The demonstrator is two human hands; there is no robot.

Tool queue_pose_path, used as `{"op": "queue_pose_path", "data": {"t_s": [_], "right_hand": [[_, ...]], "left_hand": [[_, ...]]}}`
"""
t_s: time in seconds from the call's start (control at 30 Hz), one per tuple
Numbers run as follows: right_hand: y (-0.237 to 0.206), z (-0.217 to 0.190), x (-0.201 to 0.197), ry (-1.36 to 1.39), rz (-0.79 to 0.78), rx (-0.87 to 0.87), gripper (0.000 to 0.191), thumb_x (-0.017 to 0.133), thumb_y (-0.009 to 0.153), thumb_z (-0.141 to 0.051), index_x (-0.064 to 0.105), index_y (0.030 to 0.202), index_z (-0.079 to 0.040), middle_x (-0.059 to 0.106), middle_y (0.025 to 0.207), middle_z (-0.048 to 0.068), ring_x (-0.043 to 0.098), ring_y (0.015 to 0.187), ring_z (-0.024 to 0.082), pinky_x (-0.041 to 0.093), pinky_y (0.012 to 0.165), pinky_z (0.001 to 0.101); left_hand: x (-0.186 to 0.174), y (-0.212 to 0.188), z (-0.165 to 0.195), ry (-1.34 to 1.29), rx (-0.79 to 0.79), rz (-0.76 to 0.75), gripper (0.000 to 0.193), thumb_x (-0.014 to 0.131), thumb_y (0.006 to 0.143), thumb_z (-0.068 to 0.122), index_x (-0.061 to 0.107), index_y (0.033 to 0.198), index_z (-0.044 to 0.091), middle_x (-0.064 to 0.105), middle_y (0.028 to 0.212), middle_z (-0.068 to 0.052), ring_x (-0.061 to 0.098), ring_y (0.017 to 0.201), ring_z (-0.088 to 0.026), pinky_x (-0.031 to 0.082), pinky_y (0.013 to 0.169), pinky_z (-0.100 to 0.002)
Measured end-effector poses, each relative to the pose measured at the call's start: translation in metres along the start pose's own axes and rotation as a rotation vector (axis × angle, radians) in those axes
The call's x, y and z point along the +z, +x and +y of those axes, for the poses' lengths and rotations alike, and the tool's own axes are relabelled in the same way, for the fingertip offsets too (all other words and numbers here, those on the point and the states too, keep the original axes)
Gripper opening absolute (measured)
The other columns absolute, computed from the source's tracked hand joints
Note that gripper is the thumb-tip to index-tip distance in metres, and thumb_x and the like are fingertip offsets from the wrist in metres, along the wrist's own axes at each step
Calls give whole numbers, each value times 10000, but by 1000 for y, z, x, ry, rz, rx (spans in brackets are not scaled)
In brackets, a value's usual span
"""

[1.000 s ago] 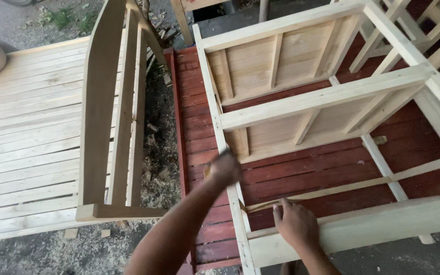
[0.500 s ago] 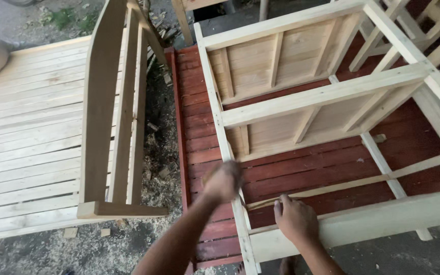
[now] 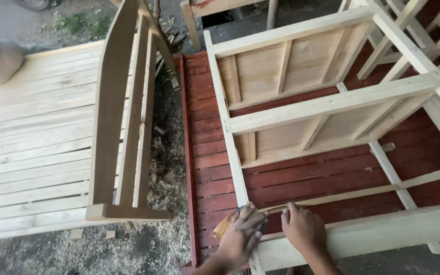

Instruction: The person sands a wooden shelving unit with sandpaper, smoothing the edges and surfaces of the top and middle shelves. They reposition the unit to access different sides and continue sanding the frame and legs.

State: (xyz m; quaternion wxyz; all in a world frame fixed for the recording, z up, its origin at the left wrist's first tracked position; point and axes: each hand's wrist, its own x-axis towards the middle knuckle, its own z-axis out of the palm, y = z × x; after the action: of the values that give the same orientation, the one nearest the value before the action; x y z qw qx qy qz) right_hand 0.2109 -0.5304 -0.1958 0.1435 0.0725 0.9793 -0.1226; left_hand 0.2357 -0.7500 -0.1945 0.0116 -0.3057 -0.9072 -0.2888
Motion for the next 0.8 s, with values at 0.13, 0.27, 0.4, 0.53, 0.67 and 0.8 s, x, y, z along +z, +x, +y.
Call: {"op": "queue_pose_path", "data": {"t_s": [0.13,0.27,0.4,0.53,0.67,0.8], "right_hand": [[0,0,-2,33,-7,7,300,487,980,-373,631,1108,-143,740,835,108,731,831,308,579,765,482],[-1,0,-1,2,23,5,303,496,983,-378,639,1101,-138,732,860,113,725,835,325,580,762,486],[-2,0,1,11,-54,18,314,492,989,-368,624,1158,-140,735,820,118,733,790,321,587,738,483],[1,2,5,-9,103,-40,286,518,978,-367,646,1085,-135,728,811,131,725,798,335,577,730,493],[4,6,10,-15,65,-16,296,512,981,-354,627,1132,-128,731,799,132,735,785,322,583,727,481],[1,10,15,35,138,-44,287,537,946,-335,634,1088,-105,721,789,136,726,756,342,578,688,497]], "left_hand": [[-4,64,-71,15,-241,-96,546,497,944,261,520,1482,177,553,1404,-190,528,1229,-349,385,1071,-516],[-8,157,-148,112,11,264,387,467,1043,258,607,1394,172,519,1603,-139,371,1515,-415,256,1209,-580],[4,124,-108,-108,-147,208,474,452,1019,212,504,1470,77,410,1615,-205,265,1522,-406,214,1223,-577],[24,13,-16,-29,-93,70,540,468,977,127,467,1513,54,512,1510,-196,355,1453,-457,289,1147,-602],[20,17,-28,-282,-147,66,585,530,905,187,505,1471,39,521,1408,-226,455,1317,-434,330,1104,-613],[-1,119,-108,-12,-45,217,391,508,996,217,653,1344,114,499,1580,-145,318,1514,-418,254,1213,-578]]}}
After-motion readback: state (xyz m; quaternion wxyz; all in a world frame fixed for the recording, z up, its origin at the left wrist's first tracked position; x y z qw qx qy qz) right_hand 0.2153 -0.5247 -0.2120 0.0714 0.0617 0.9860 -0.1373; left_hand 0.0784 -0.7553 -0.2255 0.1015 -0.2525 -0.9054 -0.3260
